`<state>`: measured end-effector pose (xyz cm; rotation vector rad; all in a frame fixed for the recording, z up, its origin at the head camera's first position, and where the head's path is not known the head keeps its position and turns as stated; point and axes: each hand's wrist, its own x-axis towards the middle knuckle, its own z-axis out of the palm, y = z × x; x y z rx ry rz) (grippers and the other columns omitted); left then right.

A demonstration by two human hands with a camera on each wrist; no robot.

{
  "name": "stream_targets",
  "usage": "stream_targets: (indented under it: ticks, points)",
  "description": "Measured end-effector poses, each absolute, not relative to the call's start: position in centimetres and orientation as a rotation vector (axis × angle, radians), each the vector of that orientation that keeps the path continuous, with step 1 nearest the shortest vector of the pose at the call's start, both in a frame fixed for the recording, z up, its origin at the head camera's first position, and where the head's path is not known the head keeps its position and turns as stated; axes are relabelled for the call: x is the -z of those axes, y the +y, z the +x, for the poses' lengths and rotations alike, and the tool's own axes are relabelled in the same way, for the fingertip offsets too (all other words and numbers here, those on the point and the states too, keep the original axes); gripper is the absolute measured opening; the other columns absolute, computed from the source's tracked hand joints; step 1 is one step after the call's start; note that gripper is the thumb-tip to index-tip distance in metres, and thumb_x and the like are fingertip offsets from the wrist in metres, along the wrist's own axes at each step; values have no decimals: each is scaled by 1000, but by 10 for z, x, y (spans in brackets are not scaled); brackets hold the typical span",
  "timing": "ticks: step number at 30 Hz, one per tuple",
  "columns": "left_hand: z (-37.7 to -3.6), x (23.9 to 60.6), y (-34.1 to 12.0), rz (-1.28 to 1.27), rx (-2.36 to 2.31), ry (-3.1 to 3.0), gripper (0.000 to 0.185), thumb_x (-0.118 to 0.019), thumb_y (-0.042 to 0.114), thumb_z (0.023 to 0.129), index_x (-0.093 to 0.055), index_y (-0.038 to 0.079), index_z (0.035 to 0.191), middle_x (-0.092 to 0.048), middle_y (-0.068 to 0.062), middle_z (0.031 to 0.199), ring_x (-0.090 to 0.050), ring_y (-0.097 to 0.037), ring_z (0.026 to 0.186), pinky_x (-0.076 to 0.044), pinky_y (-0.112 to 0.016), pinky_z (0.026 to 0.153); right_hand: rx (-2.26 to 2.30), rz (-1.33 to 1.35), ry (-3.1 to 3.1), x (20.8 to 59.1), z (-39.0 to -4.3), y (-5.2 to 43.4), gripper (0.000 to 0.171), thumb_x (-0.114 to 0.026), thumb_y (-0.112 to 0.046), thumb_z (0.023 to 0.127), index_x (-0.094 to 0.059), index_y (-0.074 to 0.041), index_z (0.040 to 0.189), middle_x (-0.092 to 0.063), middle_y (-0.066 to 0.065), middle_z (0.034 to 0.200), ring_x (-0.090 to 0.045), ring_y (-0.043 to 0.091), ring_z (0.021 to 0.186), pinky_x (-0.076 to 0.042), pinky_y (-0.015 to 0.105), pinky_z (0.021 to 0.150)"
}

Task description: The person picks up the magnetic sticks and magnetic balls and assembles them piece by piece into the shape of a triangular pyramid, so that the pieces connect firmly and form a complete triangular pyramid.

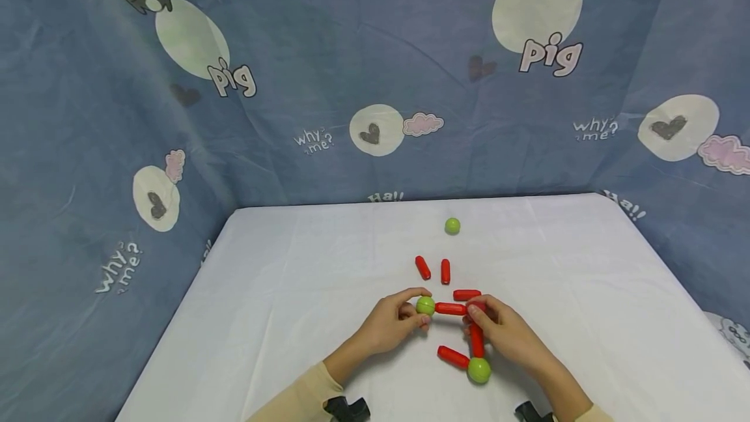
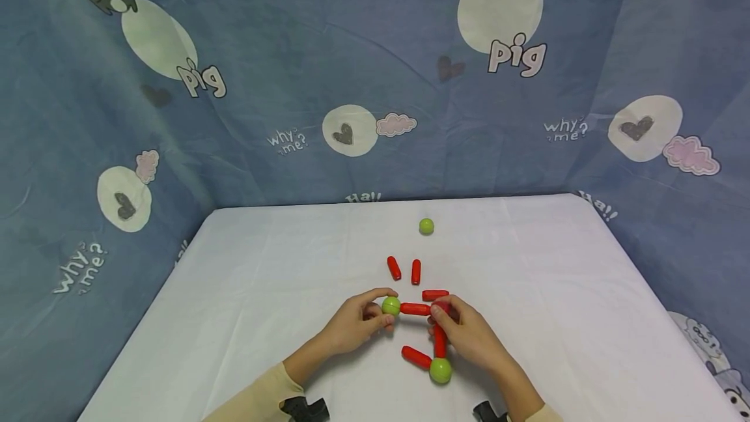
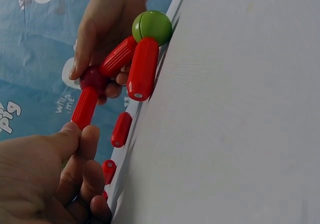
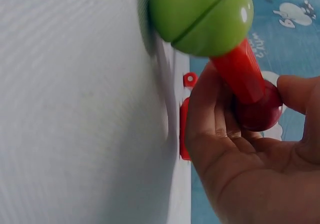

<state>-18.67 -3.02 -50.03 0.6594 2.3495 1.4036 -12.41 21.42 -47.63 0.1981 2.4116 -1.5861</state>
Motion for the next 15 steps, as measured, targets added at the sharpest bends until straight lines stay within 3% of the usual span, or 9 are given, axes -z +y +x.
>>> stream_targets:
  ticks: [6, 15]
  points:
    - [-187, 499, -30, 672, -1401, 2355, 41, -72, 20, 96, -63, 19, 136, -74, 7, 79, -49, -1, 63, -39, -17, 62, 1512, 196, 2463, 476, -125, 214, 36, -63, -39, 101, -64, -9, 121, -70, 3, 100, -57, 18, 89, -47, 30, 75]
    - [-187, 498, -30, 676, -1391, 2365, 42, -72, 21, 96, -63, 20, 137, -72, 8, 79, -48, -1, 62, -38, -17, 60, 1487, 172, 2471, 475, -125, 213, 38, -63, -39, 100, -63, -8, 121, -70, 3, 97, -57, 17, 80, -49, 29, 67]
